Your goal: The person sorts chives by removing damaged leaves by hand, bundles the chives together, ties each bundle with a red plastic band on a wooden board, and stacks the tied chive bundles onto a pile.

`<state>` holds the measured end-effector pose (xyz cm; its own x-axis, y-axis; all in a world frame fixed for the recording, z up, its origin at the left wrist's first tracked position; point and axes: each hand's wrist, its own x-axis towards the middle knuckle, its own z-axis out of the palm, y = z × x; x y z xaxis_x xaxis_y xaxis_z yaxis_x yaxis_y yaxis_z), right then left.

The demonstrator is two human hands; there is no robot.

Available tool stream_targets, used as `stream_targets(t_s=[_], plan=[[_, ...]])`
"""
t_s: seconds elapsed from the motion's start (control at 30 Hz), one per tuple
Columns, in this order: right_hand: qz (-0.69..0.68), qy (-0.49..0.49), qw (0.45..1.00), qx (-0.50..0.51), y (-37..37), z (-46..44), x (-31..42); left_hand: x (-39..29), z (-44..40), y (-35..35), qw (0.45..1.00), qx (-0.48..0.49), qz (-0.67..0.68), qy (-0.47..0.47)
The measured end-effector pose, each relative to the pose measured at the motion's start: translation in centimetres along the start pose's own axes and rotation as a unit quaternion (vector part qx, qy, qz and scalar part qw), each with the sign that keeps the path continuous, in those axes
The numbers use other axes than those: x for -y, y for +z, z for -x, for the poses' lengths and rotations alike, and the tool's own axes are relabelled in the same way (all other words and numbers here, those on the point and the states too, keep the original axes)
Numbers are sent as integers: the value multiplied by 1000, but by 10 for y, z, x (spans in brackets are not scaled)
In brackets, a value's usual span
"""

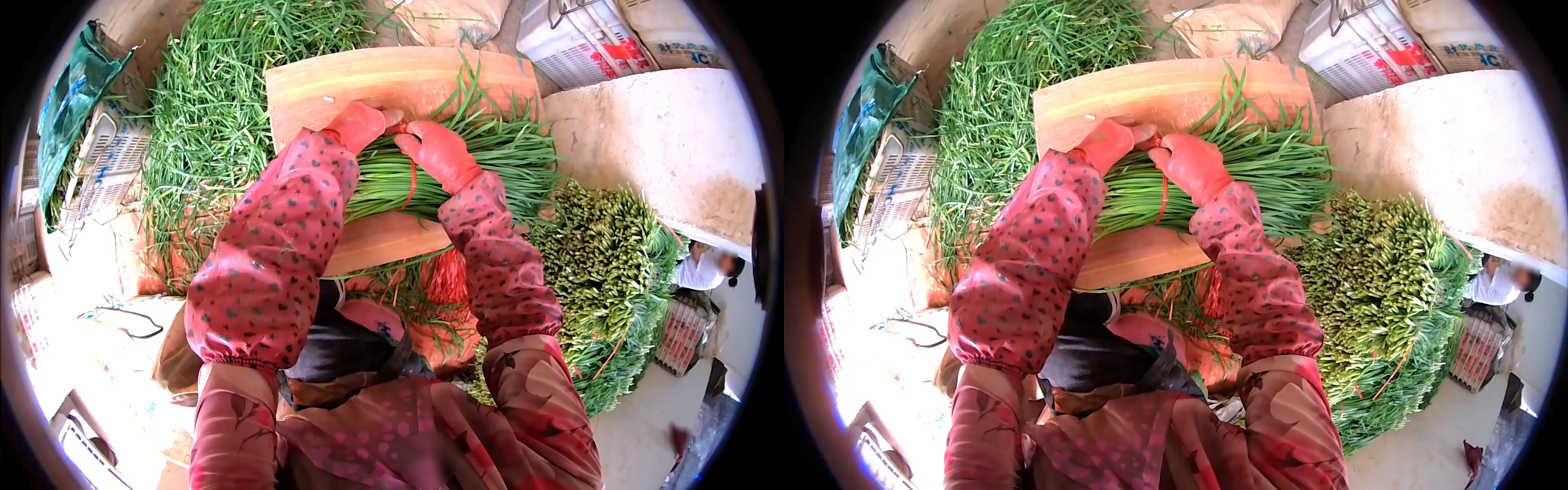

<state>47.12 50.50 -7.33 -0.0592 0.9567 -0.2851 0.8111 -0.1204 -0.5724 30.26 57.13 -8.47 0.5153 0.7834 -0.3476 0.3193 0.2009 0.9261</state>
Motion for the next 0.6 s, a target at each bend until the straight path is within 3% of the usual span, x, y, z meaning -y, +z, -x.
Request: stream_targets(t_s=[0.07,0.2,0.23,0.3,0.37,0.43,0.47,0.5,0.57,0.6], plan=[[11,-10,1000,-23,2,2,2,-16,8,0,983,4,-180,35],[34,-12,997,-62,2,6,8,-1,-2,1,988,40,-144,41],[35,-11,997,-64,3,10,11,2,-4,2,969,23,-221,109],[63,-56,973,-213,5,16,17,0,-6,6,939,6,-295,177],[68,-61,970,-226,10,12,17,-25,10,18,866,-125,-415,251],[70,-64,966,-240,14,12,14,-26,21,20,868,-157,-380,277],[-7,-53,974,-221,14,12,12,-28,25,20,868,-191,-345,304],[-83,-42,975,-202,12,11,8,-28,31,20,866,-191,-347,305],[-165,0,974,-158,6,10,5,-54,60,15,955,-191,-173,144],[-208,-11,967,-144,3,8,4,-56,66,14,939,-102,-286,161]])
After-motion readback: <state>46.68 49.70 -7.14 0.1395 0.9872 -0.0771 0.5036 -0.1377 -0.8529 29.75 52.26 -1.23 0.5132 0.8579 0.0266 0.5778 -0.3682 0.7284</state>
